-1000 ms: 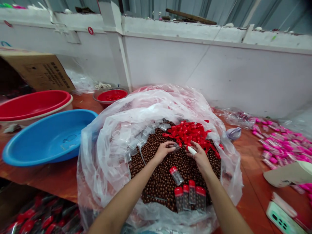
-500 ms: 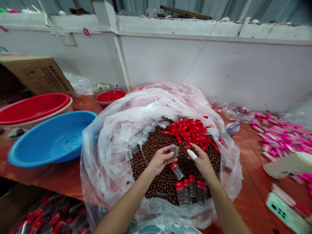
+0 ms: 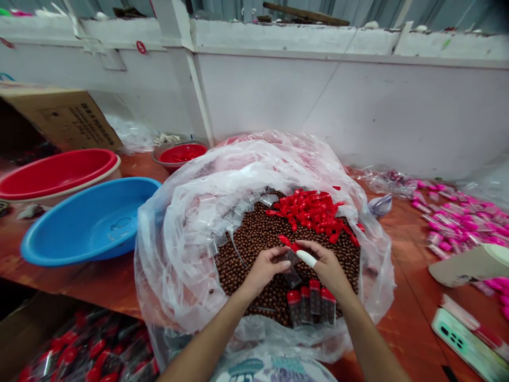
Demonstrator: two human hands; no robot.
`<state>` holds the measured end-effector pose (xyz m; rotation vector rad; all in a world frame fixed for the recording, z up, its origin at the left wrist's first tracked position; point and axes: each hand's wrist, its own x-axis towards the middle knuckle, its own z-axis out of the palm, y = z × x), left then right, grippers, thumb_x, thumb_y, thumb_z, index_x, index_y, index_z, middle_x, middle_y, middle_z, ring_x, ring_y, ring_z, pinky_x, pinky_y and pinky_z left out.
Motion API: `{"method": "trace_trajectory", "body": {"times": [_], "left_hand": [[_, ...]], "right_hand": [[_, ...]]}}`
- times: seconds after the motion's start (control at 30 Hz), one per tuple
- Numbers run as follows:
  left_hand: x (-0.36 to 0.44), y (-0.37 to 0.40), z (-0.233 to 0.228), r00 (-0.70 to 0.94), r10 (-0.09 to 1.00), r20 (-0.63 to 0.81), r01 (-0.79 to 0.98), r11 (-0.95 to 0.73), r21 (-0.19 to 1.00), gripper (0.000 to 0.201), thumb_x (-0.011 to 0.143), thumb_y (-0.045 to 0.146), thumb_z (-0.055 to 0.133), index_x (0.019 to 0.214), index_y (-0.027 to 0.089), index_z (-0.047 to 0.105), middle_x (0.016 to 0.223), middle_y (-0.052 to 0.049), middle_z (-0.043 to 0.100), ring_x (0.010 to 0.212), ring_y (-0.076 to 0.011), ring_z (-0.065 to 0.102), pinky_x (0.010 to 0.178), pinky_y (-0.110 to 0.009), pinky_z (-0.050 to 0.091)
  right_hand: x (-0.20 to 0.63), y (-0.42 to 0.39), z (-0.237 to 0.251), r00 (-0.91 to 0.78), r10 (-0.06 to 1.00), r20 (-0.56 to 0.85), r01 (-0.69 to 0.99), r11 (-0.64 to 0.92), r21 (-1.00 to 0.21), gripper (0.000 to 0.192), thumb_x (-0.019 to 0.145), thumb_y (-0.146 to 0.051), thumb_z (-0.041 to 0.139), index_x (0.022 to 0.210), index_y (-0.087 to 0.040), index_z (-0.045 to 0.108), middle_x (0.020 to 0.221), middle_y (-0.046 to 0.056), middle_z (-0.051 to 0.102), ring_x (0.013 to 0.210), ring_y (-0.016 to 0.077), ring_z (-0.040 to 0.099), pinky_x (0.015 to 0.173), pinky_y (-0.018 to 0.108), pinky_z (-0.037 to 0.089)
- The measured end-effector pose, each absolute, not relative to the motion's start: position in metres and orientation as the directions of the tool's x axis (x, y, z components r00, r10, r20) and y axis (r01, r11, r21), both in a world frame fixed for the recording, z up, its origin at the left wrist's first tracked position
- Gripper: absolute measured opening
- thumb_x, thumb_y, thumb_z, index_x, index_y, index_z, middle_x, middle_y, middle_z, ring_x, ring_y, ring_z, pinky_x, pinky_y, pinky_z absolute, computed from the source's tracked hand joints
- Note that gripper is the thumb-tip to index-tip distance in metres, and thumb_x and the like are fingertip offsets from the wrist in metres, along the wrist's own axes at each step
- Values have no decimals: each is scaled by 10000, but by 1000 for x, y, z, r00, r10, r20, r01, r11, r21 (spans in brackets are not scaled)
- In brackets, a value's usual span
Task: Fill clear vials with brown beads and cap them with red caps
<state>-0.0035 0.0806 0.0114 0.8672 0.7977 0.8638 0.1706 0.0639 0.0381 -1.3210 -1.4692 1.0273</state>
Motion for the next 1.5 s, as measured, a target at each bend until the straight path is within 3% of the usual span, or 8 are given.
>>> {"method": "trace_trajectory", "body": {"times": [0.2, 0.3, 0.47, 0.63, 0.83, 1.1, 1.33, 1.5], "left_hand": [[-4, 79, 12, 425, 886, -183, -254, 311, 916, 417, 588, 256, 745, 983, 144, 670, 934, -56, 654, 844, -204, 586, 744, -340, 501], [-4, 79, 13, 436, 887, -155, -222, 273, 936, 439, 601, 274, 736, 1019, 160, 664, 989, -66, 643, 884, -217, 579, 744, -330, 500], [-5, 76, 14, 474, 865, -164, -258, 315, 913, 467, 639, 276, 713, 1089, 186, 628, 1057, -71, 634, 922, -219, 574, 751, -336, 504], [-2, 73, 12, 477, 865, -155, -276, 315, 908, 424, 635, 255, 716, 1042, 158, 648, 991, -64, 658, 853, -202, 593, 744, -329, 502], [0, 70, 11, 497, 857, -135, -255, 293, 921, 403, 657, 264, 694, 1042, 154, 650, 1007, -68, 650, 898, -217, 582, 760, -327, 495], [-2, 68, 12, 439, 884, -159, -300, 311, 902, 396, 628, 264, 721, 1001, 143, 664, 941, -63, 657, 829, -201, 584, 735, -327, 497], [2, 61, 13, 399, 899, -179, -278, 304, 911, 396, 606, 251, 737, 984, 146, 679, 917, -55, 660, 794, -182, 579, 753, -316, 472], [0, 58, 17, 394, 902, -177, -338, 321, 885, 364, 622, 228, 731, 973, 148, 680, 933, -58, 670, 804, -182, 588, 754, -302, 457]], "right_hand": [[174, 54, 40, -127, 975, 184, 402, 220, -889, 296, 805, -307, 537, 1084, -272, 626, 1065, 45, 634, 992, 201, 566, 902, 372, 421], [173, 52, 38, -27, 990, 141, 315, 142, -939, 312, 797, -338, 543, 1090, -257, 612, 1075, 48, 625, 992, 208, 563, 878, 368, 439], [174, 50, 36, 157, 988, 14, 85, 1, -996, 381, 821, -434, 478, 1148, -244, 523, 952, 44, 636, 732, 167, 587, 610, 274, 485], [174, 49, 36, 59, 997, -56, 154, -64, -986, 372, 853, -473, 395, 1067, -229, 578, 669, -2, 609, 548, 146, 522, 468, 237, 402], [168, 49, 32, 36, 977, 211, 535, 159, -830, 250, 855, -328, 418, 926, -218, 631, 879, 41, 608, 836, 189, 549, 766, 296, 429], [163, 38, 24, -117, 925, 361, 531, 365, -765, 370, 834, -167, 407, 1159, -266, 553, 1147, 45, 560, 1081, 183, 503, 954, 341, 386], [146, 26, 18, 213, 895, 391, 443, 269, -856, 252, 857, -234, 452, 1048, -234, 617, 1021, 50, 606, 962, 188, 562, 876, 380, 446], [153, 28, 13, -58, 889, 454, 563, 405, -721, 379, 821, -258, 525, 1198, -221, 503, 1133, 87, 544, 1061, 212, 513, 915, 398, 433]]}}
